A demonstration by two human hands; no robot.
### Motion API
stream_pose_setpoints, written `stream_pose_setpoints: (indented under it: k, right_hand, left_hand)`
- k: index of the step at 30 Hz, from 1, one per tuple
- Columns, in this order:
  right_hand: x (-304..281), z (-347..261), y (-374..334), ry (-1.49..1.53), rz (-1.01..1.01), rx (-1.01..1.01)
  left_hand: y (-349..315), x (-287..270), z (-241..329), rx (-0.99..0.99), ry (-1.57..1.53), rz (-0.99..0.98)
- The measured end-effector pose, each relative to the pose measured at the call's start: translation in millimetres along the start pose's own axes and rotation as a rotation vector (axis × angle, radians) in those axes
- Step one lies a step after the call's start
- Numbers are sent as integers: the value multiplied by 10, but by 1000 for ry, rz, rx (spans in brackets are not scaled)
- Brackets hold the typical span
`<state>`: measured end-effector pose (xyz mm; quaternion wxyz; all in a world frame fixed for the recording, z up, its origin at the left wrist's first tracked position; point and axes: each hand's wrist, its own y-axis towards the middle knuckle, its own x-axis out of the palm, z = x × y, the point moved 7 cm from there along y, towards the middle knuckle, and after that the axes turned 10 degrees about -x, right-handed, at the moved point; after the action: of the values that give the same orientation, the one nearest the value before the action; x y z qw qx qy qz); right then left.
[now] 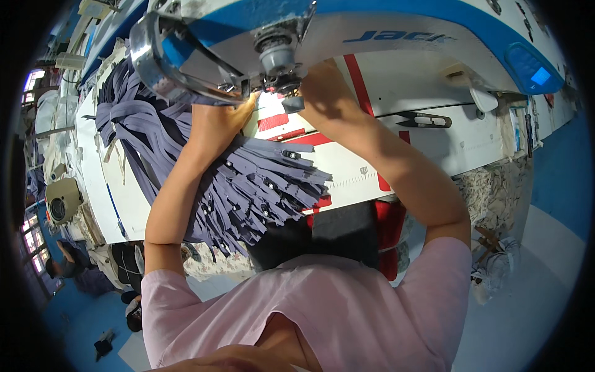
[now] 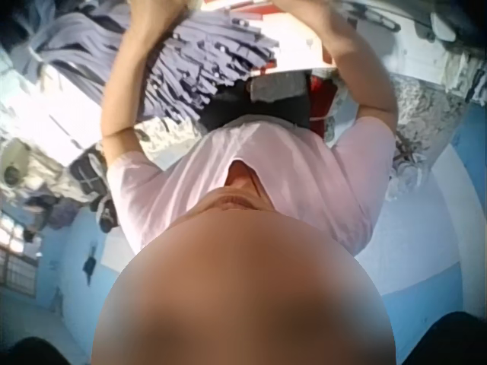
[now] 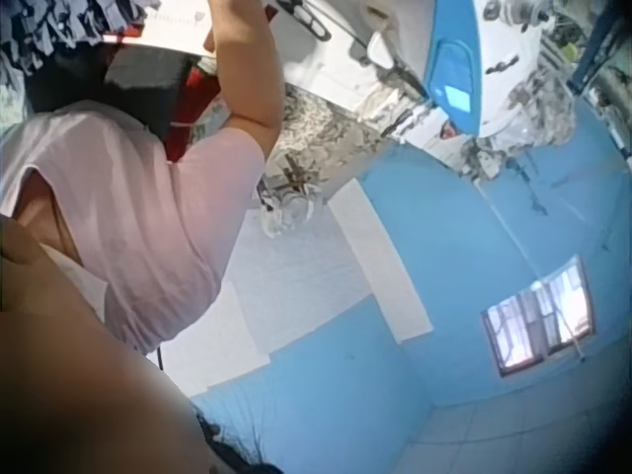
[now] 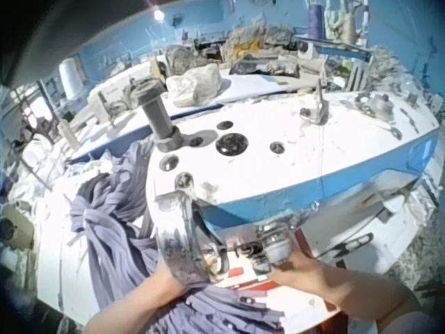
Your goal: Sew and finish a bundle of zippers using an industrial sewing machine.
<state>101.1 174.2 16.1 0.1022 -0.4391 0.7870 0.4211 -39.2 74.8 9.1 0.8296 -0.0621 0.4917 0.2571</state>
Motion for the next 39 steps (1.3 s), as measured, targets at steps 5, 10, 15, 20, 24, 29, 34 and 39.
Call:
stream_pose_setpoints:
  k: [5,10,15,20,24,29,34,39]
  right_hand:
    - [-90,-32,-8,56,-103,32]
    - [86,-83,-148,110,-529,28]
    - [161,-30,-176,89,-589,128]
    - [29,-108,-120,-179,-462,-98]
    - [-56,-10,-135,109,-211,194]
    - [-6,78,-146,259,-154,312]
    - [121,83,-160,-91,-273,346]
    - [151,87,-165,-424,-97,-145]
  left_hand:
    - [85,-210,-190,161,166,288]
    - [231,-363,-459,160,416,427]
    - [-7,-179,66,241,-80,-142]
    - [-118,-35,265,180,-178,-517]
    - [-75,-90,-4,-154,-270,-388]
    - [-8,-128,22,-173,-212,-347]
    - [-30,-85,-97,-158,-228,-323]
    - [-146,-209,294,358,104,39]
